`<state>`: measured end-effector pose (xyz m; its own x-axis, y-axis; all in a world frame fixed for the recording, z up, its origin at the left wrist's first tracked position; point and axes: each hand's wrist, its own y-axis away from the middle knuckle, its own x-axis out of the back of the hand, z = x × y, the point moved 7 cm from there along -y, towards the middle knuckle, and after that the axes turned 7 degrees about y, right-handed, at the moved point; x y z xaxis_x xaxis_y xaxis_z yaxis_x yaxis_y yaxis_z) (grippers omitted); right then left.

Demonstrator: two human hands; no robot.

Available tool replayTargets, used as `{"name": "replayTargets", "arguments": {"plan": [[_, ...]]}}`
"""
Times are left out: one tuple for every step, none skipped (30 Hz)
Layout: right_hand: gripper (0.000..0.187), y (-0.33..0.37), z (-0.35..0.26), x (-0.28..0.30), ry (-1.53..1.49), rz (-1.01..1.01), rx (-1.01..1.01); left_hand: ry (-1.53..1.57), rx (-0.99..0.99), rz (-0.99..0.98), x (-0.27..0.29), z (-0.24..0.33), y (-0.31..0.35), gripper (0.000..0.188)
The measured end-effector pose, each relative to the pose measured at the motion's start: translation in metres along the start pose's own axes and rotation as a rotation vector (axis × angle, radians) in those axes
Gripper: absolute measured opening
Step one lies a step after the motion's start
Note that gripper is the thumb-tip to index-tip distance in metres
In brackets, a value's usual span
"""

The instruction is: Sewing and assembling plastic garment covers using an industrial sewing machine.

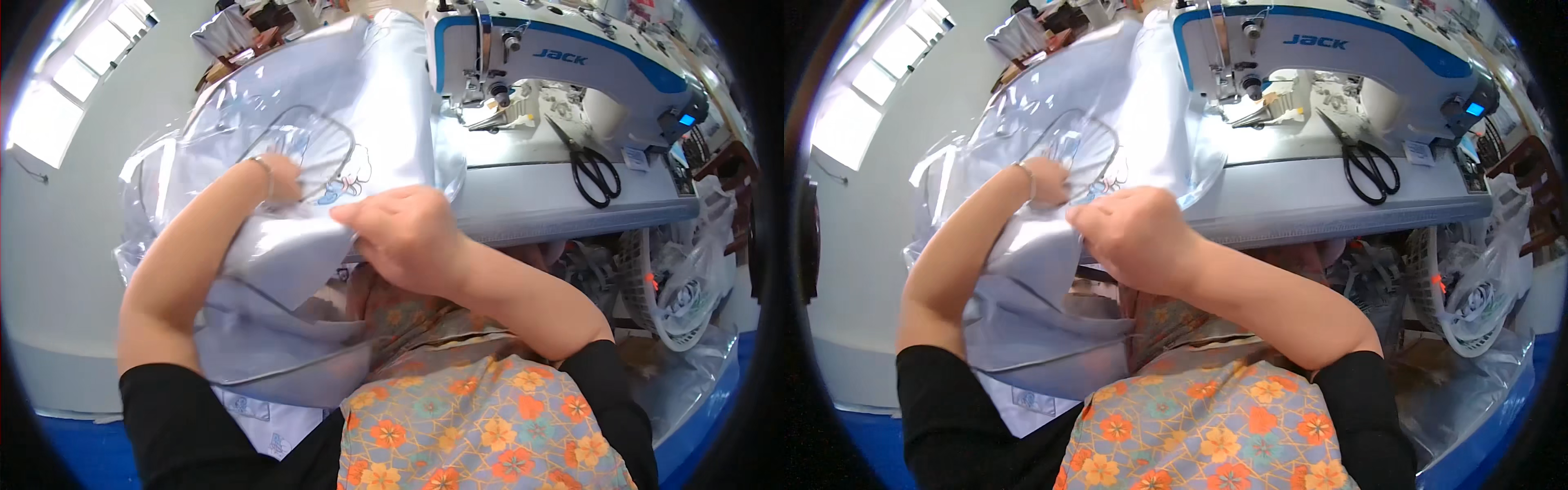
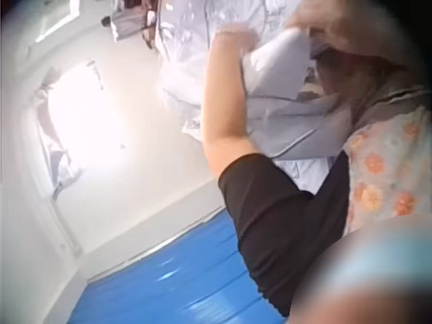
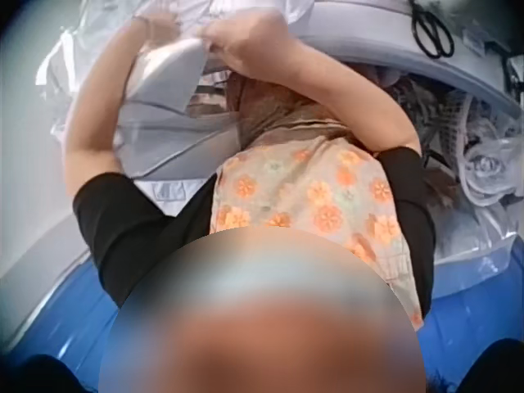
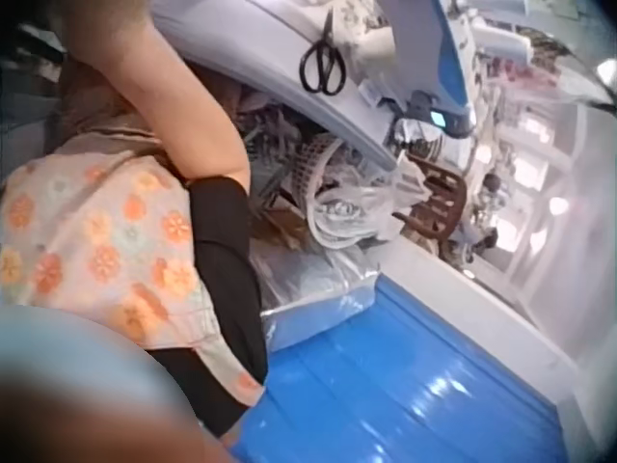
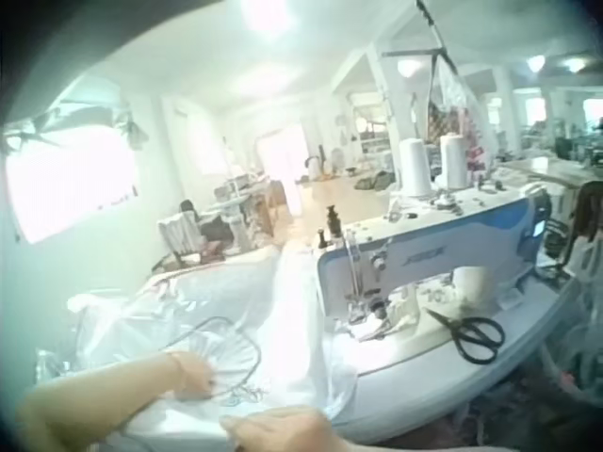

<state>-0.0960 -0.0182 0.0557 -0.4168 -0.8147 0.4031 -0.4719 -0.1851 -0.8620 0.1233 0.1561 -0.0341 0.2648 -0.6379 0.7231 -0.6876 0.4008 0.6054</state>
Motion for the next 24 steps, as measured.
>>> {"name": "replayTargets", "arguments": {"plan": [[0.035,-0.002,-0.001,0.017,0.01,0.002,0.008,-0.099,-0.014,-0.182,-0.029,-0.014,0.009,0.044],[0.037,-0.003,0.001,0.03,0.021,-0.008,-0.024,-0.039,0.041,-0.259,-0.052,-0.031,0.027,0.049],[0.039,-0.005,0.006,0.038,0.035,-0.044,-0.073,0.0,0.085,-0.326,-0.07,-0.045,0.047,0.054],[0.038,-0.002,-0.001,0.046,0.031,-0.013,-0.056,0.09,0.078,-0.371,-0.085,-0.049,0.069,0.056],[0.038,0.004,-0.006,0.05,0.004,-0.068,-0.062,0.139,0.125,-0.424,-0.102,-0.051,0.094,0.059],[0.039,0.013,-0.012,0.055,-0.07,-0.083,-0.086,0.269,0.109,-0.487,-0.116,-0.043,0.12,0.061],[0.04,0.024,-0.016,0.057,-0.14,-0.138,-0.122,0.341,0.126,-0.554,-0.127,-0.033,0.142,0.062],[0.04,0.035,-0.019,0.058,-0.195,-0.174,-0.162,0.36,0.125,-0.512,-0.127,-0.02,0.156,0.059],[0.04,0.046,-0.022,0.062,-0.271,-0.161,-0.181,0.348,0.127,-0.503,-0.121,-0.007,0.167,0.056],[0.033,0.06,-0.022,0.065,-0.352,-0.23,-0.263,0.297,0.158,-0.399,-0.101,0.003,0.168,0.049],[0.033,0.069,-0.023,0.067,-0.348,-0.267,-0.271,0.234,0.212,-0.319,-0.077,0.016,0.166,0.042],[0.029,0.08,-0.018,0.068,-0.427,-0.321,-0.372,0.103,0.184,-0.091,-0.039,0.036,0.154,0.029],[0.024,0.091,-0.014,0.068,-0.502,-0.377,-0.478,0.147,0.126,0.035,-0.004,0.064,0.137,0.02],[0.018,0.1,-0.011,0.072,-0.544,-0.402,-0.558,0.255,-0.112,0.344,0.041,0.105,0.125,0.015],[0.018,0.104,-0.009,0.076,-0.53,-0.403,-0.554,0.345,-0.28,0.423,0.07,0.142,0.106,0.02],[0.016,0.109,-0.005,0.079,-0.552,-0.387,-0.607,0.425,-0.534,0.679,0.104,0.182,0.098,0.027],[0.014,0.115,0.0,0.08,-0.565,-0.388,-0.664,0.509,-0.608,0.694,0.118,0.21,0.081,0.034],[0.014,0.118,0.001,0.082,-0.568,-0.364,-0.656,0.51,-0.499,0.642,0.123,0.228,0.057,0.038],[0.013,0.13,0.009,0.078,-0.645,-0.399,-0.833,0.518,-0.413,0.64,0.125,0.238,0.039,0.041],[0.012,0.144,0.014,0.073,-0.725,-0.433,-1.011,0.516,-0.396,0.59,0.117,0.247,0.028,0.041],[0.012,0.149,0.016,0.071,-0.718,-0.436,-1.017,0.468,-0.352,0.715,0.117,0.25,0.025,0.043],[0.012,0.153,0.018,0.068,-0.752,-0.433,-1.02,0.407,-0.299,0.75,0.113,0.252,0.018,0.044],[0.013,0.157,0.019,0.065,-0.789,-0.43,-1.023,0.422,-0.309,0.834,0.112,0.25,0.017,0.044],[0.011,0.161,0.022,0.065,-0.772,-0.46,-1.02,0.454,-0.296,0.831,0.108,0.246,0.013,0.048]]}}
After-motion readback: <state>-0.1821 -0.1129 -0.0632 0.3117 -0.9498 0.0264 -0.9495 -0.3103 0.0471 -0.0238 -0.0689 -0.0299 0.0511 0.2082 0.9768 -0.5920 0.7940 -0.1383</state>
